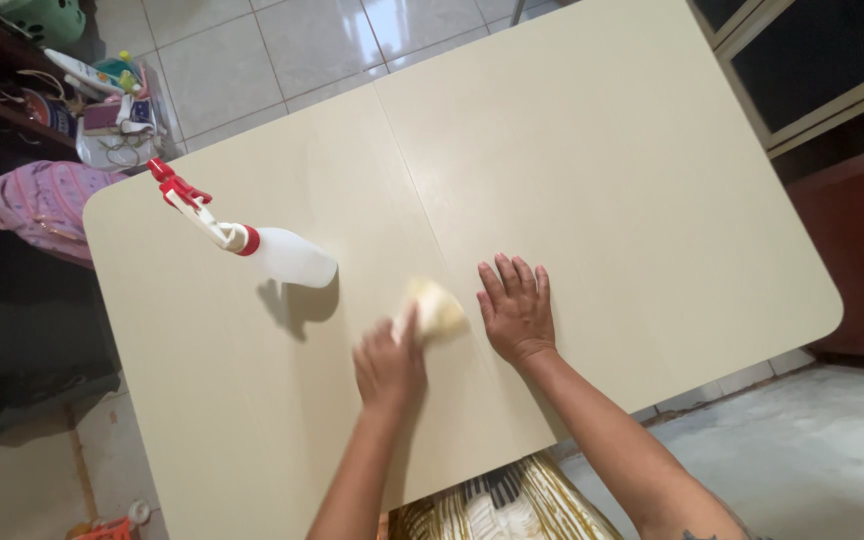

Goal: Wiping a table surface with a cloth.

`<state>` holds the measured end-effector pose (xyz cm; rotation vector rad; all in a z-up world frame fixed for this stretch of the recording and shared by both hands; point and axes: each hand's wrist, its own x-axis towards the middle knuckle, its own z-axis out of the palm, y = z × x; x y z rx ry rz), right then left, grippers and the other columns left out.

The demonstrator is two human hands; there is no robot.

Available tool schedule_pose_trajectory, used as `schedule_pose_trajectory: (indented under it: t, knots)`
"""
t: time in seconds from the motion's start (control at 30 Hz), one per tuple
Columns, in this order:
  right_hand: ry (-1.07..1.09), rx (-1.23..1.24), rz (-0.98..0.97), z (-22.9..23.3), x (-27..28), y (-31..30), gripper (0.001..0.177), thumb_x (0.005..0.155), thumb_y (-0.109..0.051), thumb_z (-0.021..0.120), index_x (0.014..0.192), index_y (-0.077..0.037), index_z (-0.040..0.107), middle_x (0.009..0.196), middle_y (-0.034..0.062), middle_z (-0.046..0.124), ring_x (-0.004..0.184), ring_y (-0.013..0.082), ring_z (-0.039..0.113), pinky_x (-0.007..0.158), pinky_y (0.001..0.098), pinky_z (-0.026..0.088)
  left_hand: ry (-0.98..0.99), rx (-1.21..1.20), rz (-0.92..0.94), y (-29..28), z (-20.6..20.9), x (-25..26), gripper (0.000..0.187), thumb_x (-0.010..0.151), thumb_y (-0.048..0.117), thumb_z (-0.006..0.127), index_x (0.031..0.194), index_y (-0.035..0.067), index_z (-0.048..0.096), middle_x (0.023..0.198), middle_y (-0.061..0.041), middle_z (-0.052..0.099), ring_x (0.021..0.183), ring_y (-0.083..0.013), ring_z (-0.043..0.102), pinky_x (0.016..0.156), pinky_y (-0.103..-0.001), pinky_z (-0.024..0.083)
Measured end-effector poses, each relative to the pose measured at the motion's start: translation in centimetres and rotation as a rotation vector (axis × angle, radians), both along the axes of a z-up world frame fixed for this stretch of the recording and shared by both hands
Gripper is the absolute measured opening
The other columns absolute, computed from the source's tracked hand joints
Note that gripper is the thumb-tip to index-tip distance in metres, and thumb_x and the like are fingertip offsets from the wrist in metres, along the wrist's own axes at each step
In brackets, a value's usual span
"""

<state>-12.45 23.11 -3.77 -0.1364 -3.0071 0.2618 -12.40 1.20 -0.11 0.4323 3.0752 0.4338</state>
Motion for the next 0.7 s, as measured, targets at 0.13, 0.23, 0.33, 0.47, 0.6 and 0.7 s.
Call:
schedule_pose_trajectory:
  t: [0.13,0.23,0.33,0.47,0.6,0.7]
  knots:
    - [-0.010,0.000,-0.009,0.3,0.0,-0.2,0.049,0.103,-0.040,0.045,0.148,-0.022,0.050,0.155,0.0064,0.041,0.145,0.0273,0.034,0.123,0.0548,0.018,-0.139,-0.037,0.194,2.8,1.2,-7.6,0.061,0.092,0.030,0.069,0.148,0.032,0.047,0.125,-0.011,0.059,0.109,-0.0329,0.058,0.092,-0.050,0.043]
    - [-0.022,-0.002,-0.015,0.5,0.1,-0.3,0.048,0.103,-0.040,0.045,0.148,-0.023,0.050,0.155,0.0054,0.042,0.145,0.0265,0.035,0.123,0.0546,0.018,-0.294,-0.034,0.418,3.6,1.2,-6.4,0.062,0.094,0.032,0.067,0.152,0.037,0.044,0.124,-0.010,0.058,0.113,-0.0311,0.057,0.096,-0.049,0.043]
    - [-0.012,-0.006,-0.019,0.3,-0.2,-0.2,0.048,0.103,-0.040,0.046,0.148,-0.023,0.050,0.155,0.0061,0.043,0.144,0.0265,0.035,0.123,0.0546,0.018,-0.166,0.004,0.137,2.3,0.3,0.0,0.066,0.089,0.024,0.070,0.150,0.030,0.046,0.125,-0.014,0.059,0.112,-0.0340,0.057,0.095,-0.052,0.041]
    - [0.000,-0.011,-0.021,-0.1,0.1,0.1,0.048,0.102,-0.041,0.046,0.147,-0.023,0.051,0.155,0.0063,0.043,0.145,0.0272,0.035,0.123,0.0546,0.017,-0.182,0.061,-0.137,0.0,0.2,10.6,0.067,0.083,0.019,0.072,0.147,0.028,0.052,0.121,-0.017,0.061,0.104,-0.0363,0.058,0.092,-0.054,0.041]
    - [0.005,0.002,-0.007,-0.2,0.1,0.0,0.049,0.103,-0.040,0.046,0.148,-0.022,0.051,0.155,0.0077,0.043,0.144,0.0281,0.035,0.122,0.0549,0.017,-0.361,0.066,-0.273,-1.9,-0.3,12.4,0.064,0.091,0.016,0.067,0.150,0.033,0.050,0.114,-0.010,0.063,0.103,-0.0331,0.058,0.094,-0.050,0.044]
    - [-0.006,0.020,-0.006,0.0,0.2,-0.2,0.048,0.103,-0.041,0.046,0.148,-0.022,0.050,0.155,0.0068,0.043,0.145,0.0279,0.035,0.123,0.0546,0.017,-0.045,-0.047,-0.123,-1.2,-0.5,5.1,0.063,0.089,0.017,0.066,0.148,0.031,0.049,0.123,-0.019,0.061,0.105,-0.0363,0.058,0.092,-0.053,0.042]
